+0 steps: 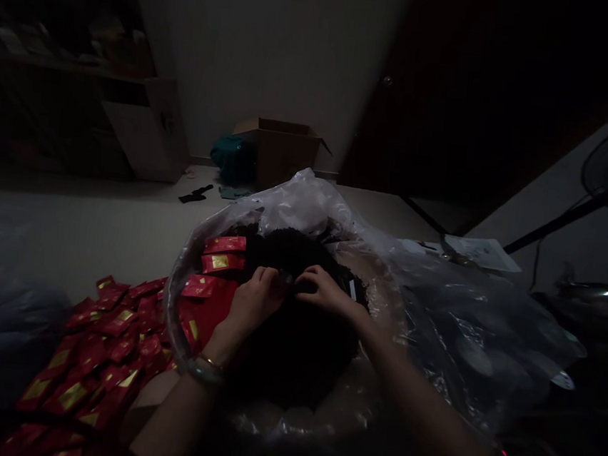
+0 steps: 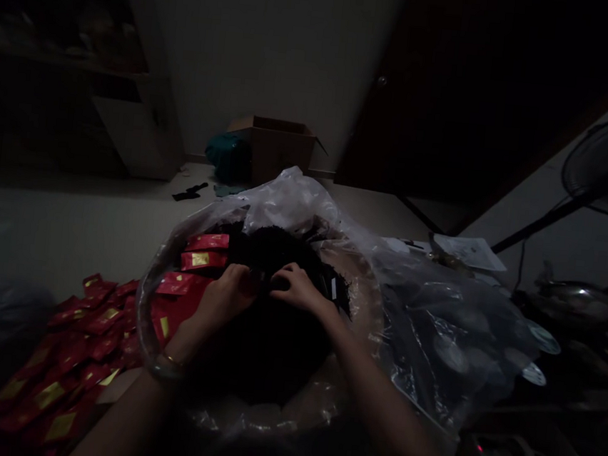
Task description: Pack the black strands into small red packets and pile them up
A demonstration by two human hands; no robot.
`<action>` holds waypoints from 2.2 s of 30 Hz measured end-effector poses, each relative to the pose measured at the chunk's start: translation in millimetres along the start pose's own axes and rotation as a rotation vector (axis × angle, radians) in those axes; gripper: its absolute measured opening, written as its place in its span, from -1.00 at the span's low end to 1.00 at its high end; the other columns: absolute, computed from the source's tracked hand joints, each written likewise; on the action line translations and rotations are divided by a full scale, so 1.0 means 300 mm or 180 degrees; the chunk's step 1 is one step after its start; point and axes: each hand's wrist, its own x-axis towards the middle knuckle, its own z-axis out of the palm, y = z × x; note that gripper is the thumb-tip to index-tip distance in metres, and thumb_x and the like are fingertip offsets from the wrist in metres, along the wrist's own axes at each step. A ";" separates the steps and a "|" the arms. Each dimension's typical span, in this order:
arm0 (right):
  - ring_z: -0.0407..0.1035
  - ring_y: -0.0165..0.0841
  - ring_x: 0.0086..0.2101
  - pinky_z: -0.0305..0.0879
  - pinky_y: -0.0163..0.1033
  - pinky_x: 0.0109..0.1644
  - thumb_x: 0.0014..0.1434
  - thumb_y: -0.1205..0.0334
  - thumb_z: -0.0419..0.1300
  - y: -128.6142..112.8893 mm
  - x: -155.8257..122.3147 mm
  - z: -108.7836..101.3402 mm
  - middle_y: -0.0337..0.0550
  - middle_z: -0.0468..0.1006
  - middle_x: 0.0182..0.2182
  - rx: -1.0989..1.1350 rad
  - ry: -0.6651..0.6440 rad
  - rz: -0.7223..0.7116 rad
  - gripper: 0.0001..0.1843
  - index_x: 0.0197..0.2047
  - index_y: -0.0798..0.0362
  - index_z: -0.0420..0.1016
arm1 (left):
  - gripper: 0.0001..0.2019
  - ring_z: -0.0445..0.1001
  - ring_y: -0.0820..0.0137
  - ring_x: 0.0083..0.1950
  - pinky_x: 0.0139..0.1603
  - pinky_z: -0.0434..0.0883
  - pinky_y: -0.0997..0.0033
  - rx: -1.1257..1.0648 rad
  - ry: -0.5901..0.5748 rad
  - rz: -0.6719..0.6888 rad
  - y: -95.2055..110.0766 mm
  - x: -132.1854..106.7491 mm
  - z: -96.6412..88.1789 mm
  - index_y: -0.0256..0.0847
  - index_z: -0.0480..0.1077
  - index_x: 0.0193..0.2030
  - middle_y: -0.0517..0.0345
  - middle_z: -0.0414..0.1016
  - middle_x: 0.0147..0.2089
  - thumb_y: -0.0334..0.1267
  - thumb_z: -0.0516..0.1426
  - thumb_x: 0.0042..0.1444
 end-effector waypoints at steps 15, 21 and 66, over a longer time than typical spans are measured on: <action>0.44 -0.23 -0.12 0.29 -0.09 0.05 -0.14 0.41 0.24 0.054 -0.080 0.022 -0.16 0.57 -0.19 0.0738 0.0423 0.0117 -0.64 -0.19 0.04 0.53 | -0.67 0.51 0.31 -0.18 -0.31 0.38 0.44 -0.0134 -0.0123 0.0155 0.016 -0.010 0.011 -0.10 0.28 -0.04 0.12 0.41 -0.04 -0.27 0.20 0.03; 0.44 -0.23 -0.12 0.29 -0.11 0.04 -0.07 0.29 0.24 -0.018 -0.100 -0.059 -0.19 0.59 -0.21 0.0777 0.1012 0.0008 -0.70 -0.18 0.01 0.51 | -0.68 0.51 0.32 -0.17 -0.33 0.40 0.45 -0.0085 -0.0205 0.0213 0.033 -0.017 0.003 -0.10 0.27 -0.03 0.12 0.40 -0.04 -0.29 0.18 0.05; 0.48 -0.32 -0.25 0.43 -0.19 -0.12 0.15 0.35 0.14 -0.206 -0.169 -0.078 -0.15 0.57 -0.27 0.0855 0.2097 -0.0697 -0.81 -0.17 0.01 0.51 | -0.63 0.54 0.37 -0.25 -0.43 0.41 0.51 -0.0421 0.1205 0.1023 -0.001 -0.024 0.047 -0.13 0.16 -0.09 0.10 0.45 -0.10 -0.35 0.20 -0.01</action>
